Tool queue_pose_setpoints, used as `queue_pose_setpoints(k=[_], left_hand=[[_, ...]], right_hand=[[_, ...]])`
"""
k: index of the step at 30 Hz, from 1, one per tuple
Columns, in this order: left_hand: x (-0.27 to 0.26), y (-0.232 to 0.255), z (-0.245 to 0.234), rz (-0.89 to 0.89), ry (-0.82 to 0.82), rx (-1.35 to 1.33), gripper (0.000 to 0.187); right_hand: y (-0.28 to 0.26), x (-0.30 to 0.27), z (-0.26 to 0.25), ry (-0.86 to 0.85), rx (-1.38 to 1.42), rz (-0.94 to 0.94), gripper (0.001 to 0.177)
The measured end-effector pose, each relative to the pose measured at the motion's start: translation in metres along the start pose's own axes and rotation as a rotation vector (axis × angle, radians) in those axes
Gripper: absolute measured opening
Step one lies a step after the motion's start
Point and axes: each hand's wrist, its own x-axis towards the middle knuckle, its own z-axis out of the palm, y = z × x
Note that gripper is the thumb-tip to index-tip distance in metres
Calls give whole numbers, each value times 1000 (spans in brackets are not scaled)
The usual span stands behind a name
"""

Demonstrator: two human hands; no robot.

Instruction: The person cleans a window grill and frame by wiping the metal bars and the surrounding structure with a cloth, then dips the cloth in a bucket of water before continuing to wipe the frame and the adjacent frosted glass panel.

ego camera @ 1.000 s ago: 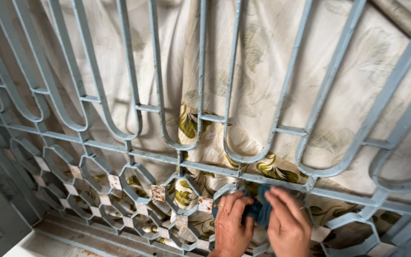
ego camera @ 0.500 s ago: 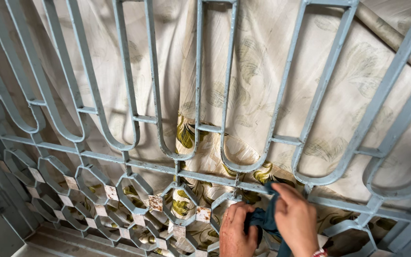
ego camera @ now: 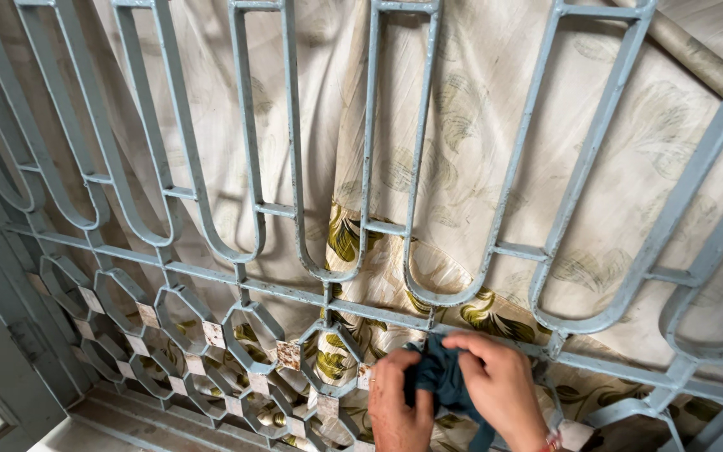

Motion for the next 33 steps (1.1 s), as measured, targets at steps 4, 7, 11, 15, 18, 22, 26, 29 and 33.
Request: queue_pose_setpoints(k=[4,7,11,15,18,22,26,29,33], left_hand=[[28,10,-7,-6,77,82,48],[51,16,-7,-29,-91,212,56],[60,17,-3,8,-311,253,57],[43,10,-2,13,-238,182,51],[28,4,-2,-91,-237,130,51],[23,5,3,-24,-131,145,57],[19,6,14,26,-146,107,62],[0,2,24,15,-187,132,65],[-30,5,34,-55,-438,78,66]], right_hand=[[6,-13,7,227,156,-98,25],[7,-11,9,266,129,-102,25],[8,-10,9,236,152,73,27],[15,-14,15,267,154,26,26],[23,-15,12,292,170,-17,27],[22,-21,6,505,199,-199,27],[29,-25,-9,536,36,-158,29],[41,-23,-8,512,-61,-204,31],[52,-34,-14,523,-3,-147,27]])
